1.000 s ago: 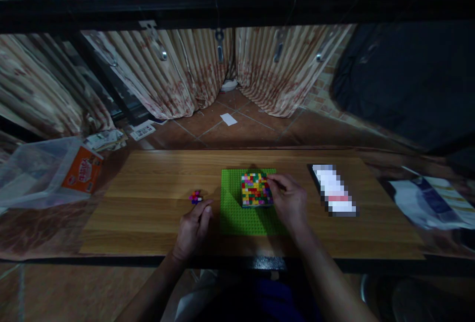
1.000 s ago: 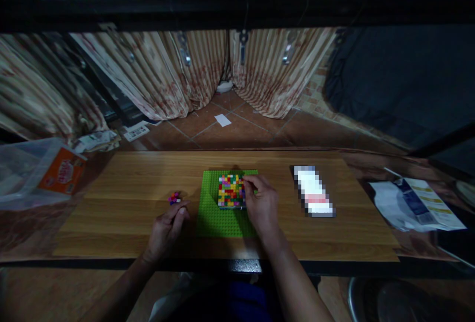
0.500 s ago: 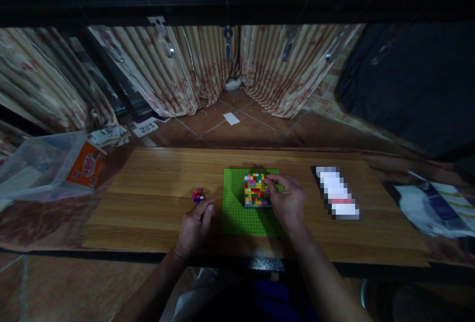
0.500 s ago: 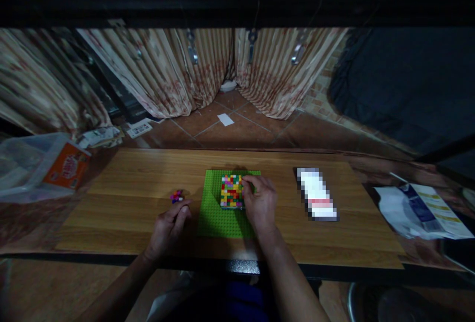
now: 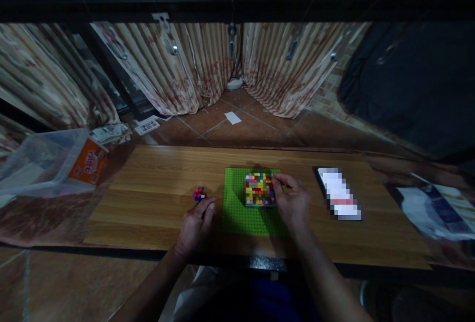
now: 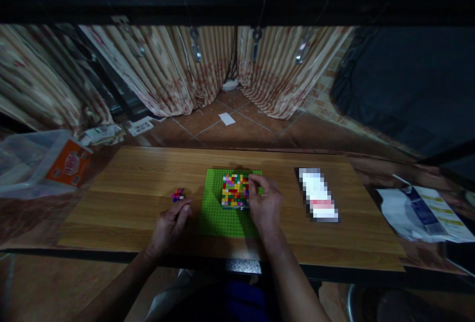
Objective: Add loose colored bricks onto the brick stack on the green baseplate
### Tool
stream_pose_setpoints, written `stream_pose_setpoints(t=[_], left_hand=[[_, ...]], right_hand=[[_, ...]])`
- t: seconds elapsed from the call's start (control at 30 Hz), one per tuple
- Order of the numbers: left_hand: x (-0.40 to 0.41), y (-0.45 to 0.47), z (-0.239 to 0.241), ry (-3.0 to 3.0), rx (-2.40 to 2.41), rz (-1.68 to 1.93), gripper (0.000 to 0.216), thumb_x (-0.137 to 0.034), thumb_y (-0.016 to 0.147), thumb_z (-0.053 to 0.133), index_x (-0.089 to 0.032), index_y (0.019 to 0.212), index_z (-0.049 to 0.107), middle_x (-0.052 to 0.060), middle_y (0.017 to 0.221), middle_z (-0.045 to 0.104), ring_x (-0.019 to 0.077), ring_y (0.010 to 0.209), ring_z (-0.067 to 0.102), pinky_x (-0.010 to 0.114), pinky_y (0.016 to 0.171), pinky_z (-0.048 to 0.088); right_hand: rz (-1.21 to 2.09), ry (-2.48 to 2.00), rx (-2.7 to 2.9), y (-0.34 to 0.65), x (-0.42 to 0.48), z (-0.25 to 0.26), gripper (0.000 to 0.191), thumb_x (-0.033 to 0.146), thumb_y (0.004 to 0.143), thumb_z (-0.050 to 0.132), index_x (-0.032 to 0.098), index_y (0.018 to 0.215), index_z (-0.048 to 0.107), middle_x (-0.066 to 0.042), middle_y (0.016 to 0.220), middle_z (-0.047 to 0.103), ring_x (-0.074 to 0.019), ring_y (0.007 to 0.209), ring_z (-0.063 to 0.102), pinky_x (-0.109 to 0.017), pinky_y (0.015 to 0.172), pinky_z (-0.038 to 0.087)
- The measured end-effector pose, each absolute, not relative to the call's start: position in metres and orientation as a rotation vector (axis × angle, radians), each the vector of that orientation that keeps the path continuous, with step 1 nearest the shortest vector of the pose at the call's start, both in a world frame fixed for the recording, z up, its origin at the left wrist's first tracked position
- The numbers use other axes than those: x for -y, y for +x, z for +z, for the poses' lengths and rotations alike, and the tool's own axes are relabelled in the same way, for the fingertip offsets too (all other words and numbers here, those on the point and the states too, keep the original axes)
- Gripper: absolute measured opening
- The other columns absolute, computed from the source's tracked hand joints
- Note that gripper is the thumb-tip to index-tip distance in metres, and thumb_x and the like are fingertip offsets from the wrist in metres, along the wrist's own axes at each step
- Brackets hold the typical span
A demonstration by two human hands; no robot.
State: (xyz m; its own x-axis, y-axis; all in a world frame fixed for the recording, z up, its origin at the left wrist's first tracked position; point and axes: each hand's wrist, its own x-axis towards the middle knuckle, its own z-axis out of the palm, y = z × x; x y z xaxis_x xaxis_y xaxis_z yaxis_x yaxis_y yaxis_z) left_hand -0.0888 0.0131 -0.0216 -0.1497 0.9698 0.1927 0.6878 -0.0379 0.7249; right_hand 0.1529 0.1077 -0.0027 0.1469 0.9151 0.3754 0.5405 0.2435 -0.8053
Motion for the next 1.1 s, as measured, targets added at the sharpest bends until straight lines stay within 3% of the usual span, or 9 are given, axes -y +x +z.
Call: stream_pose_setpoints(t=[0.6, 1.1], left_hand=[[-0.014, -0.089, -0.024, 1.757, -1.855, 1.027, 0.031, -0.034, 0.094, 0.045, -0.019, 0.109, 0.068, 0.004, 0.079, 0.073, 0.0162, 0.075, 0.07, 0.026, 0.076, 0.056], [-0.015, -0.089, -0.024, 1.802, -1.842, 1.049, 0.03, -0.033, 0.095, 0.045, -0.018, 0.108, 0.068, 0.005, 0.086, 0.075, 0.0166, 0.079, 0.072, 0.026, 0.078, 0.057]], right_hand=[[0.331, -1.367, 1.737, 0.149, -0.108, 0.004, 0.018, 0.032, 0.09, 0.055, 0.021, 0.088, 0.07, -0.007, 0.087, 0.069, -0.0233, 0.088, 0.061, -0.038, 0.08, 0.048], [0.425, -1.361, 1.58, 0.153, -0.098, 0.002, 0.022, 0.032, 0.093, 0.052, 0.02, 0.098, 0.069, -0.007, 0.092, 0.071, -0.0191, 0.081, 0.066, -0.034, 0.076, 0.053]])
